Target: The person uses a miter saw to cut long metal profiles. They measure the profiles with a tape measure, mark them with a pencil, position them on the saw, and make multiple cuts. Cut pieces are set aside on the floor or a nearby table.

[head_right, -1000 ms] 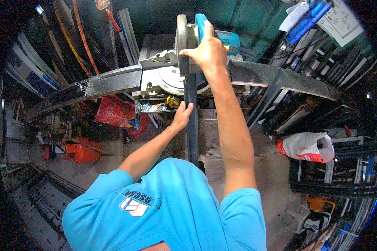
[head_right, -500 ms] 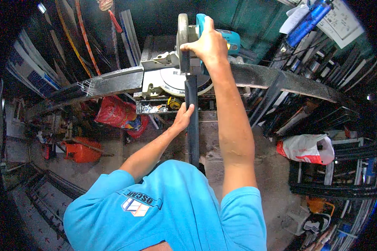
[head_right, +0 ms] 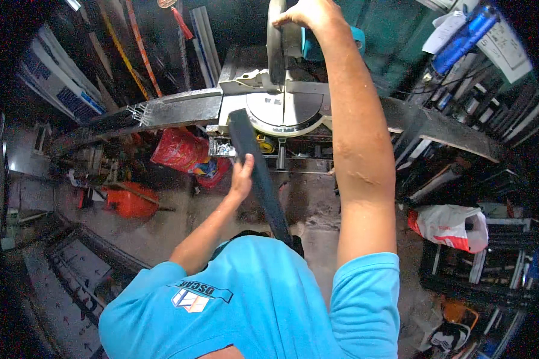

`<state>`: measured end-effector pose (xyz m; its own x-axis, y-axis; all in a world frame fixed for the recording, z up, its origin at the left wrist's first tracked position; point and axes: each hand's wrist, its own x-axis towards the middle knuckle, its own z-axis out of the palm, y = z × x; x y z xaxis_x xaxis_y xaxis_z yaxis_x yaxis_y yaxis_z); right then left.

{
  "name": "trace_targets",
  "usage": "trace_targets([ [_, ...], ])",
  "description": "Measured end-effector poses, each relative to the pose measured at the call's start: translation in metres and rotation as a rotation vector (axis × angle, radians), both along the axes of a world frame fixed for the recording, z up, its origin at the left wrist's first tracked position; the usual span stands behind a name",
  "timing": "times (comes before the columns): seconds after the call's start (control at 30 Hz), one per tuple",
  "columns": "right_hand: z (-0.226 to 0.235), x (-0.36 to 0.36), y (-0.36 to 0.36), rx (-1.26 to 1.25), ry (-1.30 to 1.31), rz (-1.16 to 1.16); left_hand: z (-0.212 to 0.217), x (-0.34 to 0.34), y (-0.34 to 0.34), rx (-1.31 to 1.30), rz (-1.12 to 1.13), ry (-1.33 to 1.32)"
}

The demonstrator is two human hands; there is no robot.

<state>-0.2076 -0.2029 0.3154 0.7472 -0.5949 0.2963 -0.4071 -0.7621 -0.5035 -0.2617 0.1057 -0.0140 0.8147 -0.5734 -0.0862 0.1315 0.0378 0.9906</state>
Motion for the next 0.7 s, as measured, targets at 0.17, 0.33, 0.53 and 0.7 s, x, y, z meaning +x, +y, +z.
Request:
trace_targets([
  [0.17,0.002,0.002,-0.023,0.046,-0.001,-0.019,-0.048,0.052,0.057,-0.129,0.124,0.287],
  [0.33,-0.030,0.022,-0.037,-0.374,-0.383,0.006,0.031,0.054,0.093,-0.295,0.405,-0.038],
  [0.53,-0.048,-0.053,0.032,-0.541,-1.089,0.137,0.068,0.066,0.160,-0.086,0.542,-0.062],
  [0.7,-0.212,-0.086,0.161,0.136,-0.602,0.471,0.085,0.082,0.167,0.260,0.228,-0.263],
])
